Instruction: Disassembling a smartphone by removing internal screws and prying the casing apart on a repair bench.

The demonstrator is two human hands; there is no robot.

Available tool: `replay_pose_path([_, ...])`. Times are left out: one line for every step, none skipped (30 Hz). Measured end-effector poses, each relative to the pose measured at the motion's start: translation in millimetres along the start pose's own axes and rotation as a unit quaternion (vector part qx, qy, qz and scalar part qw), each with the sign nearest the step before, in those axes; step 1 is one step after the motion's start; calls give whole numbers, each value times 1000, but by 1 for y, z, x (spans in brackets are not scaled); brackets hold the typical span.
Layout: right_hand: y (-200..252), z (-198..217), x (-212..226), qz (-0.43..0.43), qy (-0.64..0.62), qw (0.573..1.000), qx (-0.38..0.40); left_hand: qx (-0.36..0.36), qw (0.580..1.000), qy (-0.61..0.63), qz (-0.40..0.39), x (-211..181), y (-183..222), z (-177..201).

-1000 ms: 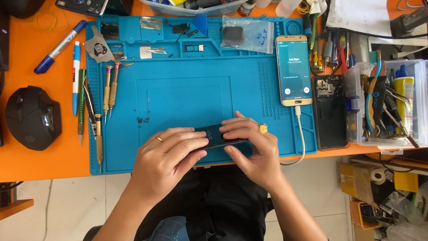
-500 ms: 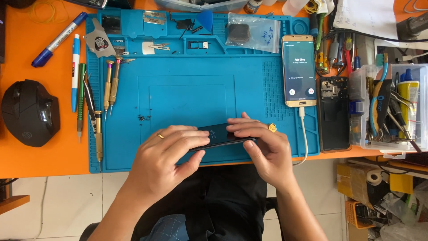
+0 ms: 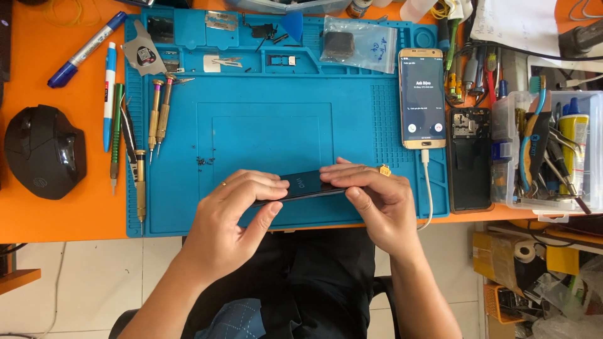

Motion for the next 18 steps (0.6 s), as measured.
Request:
replay_pose_path([1, -2, 0, 3, 1, 1000, -1, -1, 1000, -1, -3, -1, 1, 6])
replay_pose_path([1, -3, 0, 7, 9, 1000, -12, 15, 1000, 7, 18, -1, 1, 12])
replay_pose_path([2, -5, 0, 8, 15, 1000, -23, 33, 999, 16, 41, -2, 2, 17])
replay_pose_path([2, -7, 1, 9, 16, 1000, -24, 33, 999, 15, 39, 0, 5, 22])
replay_pose_path([2, -9, 2, 19, 32, 999, -28, 39, 998, 12, 46, 2, 9, 26])
replay_pose_path([2, -12, 3, 29, 47, 998, -33, 46, 998, 9, 53, 4, 13, 31])
replay_pose_path([3, -11, 2, 26, 45, 998, -31, 47, 997, 10, 56, 6, 16, 30])
replay_pose_path([3, -11, 1, 28, 44, 998, -29, 39, 998, 12, 52, 8, 18, 31])
replay_pose_path([1, -10, 0, 34, 44, 998, -26, 28, 999, 13, 43, 10, 18, 32])
replay_pose_path([1, -11, 0, 35, 44, 998, -25, 27, 999, 12, 43, 10, 18, 32])
replay_pose_path([1, -12, 1, 34, 46, 998, -28, 25, 999, 13, 45, 10, 18, 32])
replay_pose_path([1, -12, 1, 34, 48, 998, -31, 23, 999, 14, 46, 10, 17, 32])
replay_pose_path([2, -14, 3, 33, 49, 998, -30, 22, 999, 15, 47, 7, 17, 31])
replay_pose_path([2, -15, 5, 29, 57, 997, -37, 29, 998, 20, 49, 4, 16, 30])
replay_pose_path([-1, -17, 6, 31, 66, 996, -47, 35, 998, 21, 47, 3, 13, 31])
replay_pose_path([-5, -18, 6, 36, 66, 996, -48, 33, 998, 19, 44, 0, 9, 28])
replay_pose_path([-4, -20, 7, 45, 96, 993, -44, 12, 997, -71, 17, -5, 7, 24])
replay_pose_path([-4, -22, 8, 55, 126, 990, -39, -9, 987, -159, -10, -10, 7, 19])
Point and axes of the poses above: each hand's wrist, its own y-axis away from the middle knuckle, its own z-axis out of the back of the hand, x = y × z, the point moved 2 cm from there along -y, towards the middle knuckle, and after that the axes turned 4 degrees about x, right-handed, at the moved point
